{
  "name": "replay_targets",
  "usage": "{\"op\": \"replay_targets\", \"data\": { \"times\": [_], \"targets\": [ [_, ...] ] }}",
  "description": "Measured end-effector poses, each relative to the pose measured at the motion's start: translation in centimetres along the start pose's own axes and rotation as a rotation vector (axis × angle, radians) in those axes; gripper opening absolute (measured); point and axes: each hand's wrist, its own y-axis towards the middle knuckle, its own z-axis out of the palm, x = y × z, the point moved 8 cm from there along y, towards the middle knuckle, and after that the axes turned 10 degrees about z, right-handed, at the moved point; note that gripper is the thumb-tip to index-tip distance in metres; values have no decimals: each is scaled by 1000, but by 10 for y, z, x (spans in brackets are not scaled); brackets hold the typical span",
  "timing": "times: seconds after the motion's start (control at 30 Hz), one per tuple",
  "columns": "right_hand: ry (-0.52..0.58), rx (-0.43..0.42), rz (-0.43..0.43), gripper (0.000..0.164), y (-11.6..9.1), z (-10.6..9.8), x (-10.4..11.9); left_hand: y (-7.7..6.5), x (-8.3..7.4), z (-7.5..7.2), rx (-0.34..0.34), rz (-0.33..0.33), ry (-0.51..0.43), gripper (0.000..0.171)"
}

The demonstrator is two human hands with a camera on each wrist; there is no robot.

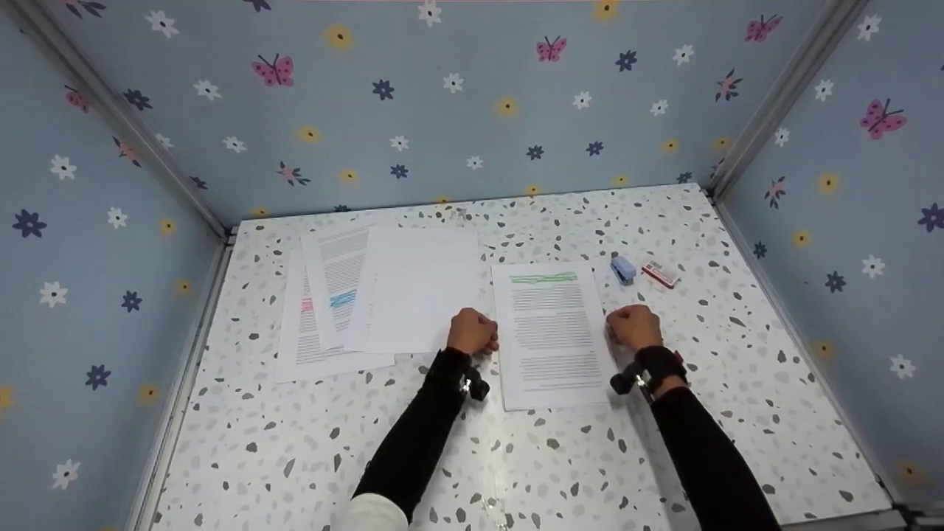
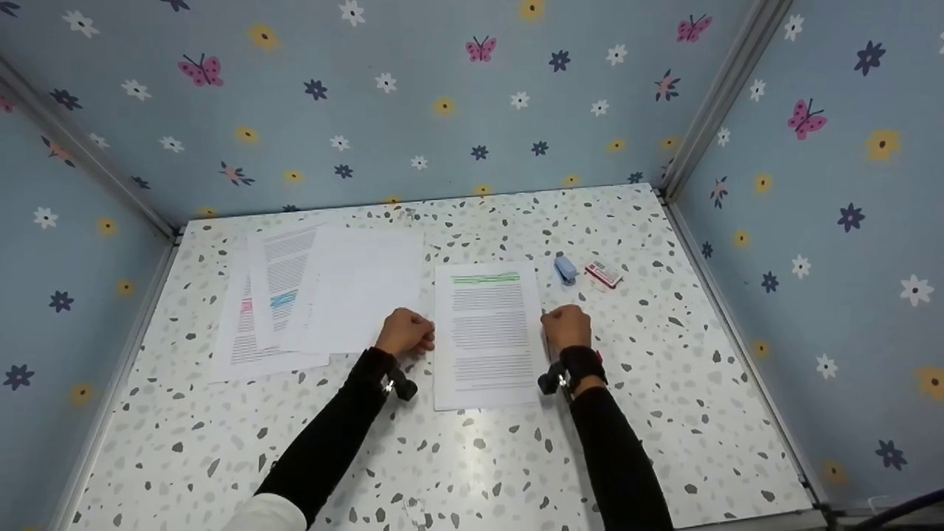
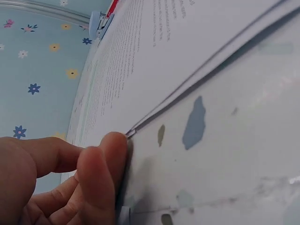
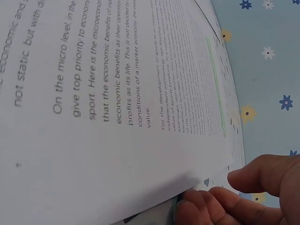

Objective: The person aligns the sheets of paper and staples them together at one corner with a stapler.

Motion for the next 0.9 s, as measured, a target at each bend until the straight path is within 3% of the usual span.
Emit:
{"op": "replay_targets", "data": {
  "times": [0.33, 0.67, 0.9],
  "targets": [
    [-5, 24, -11, 25, 6, 7, -3, 5, 6, 2, 17, -50, -22, 14],
    [-32, -17, -82, 26, 2, 5, 4, -2, -1, 0, 9, -27, 5, 16],
    [-44, -25, -56, 23, 1, 4, 3, -1, 0, 0, 16, -25, 7, 15]
  ]
}}
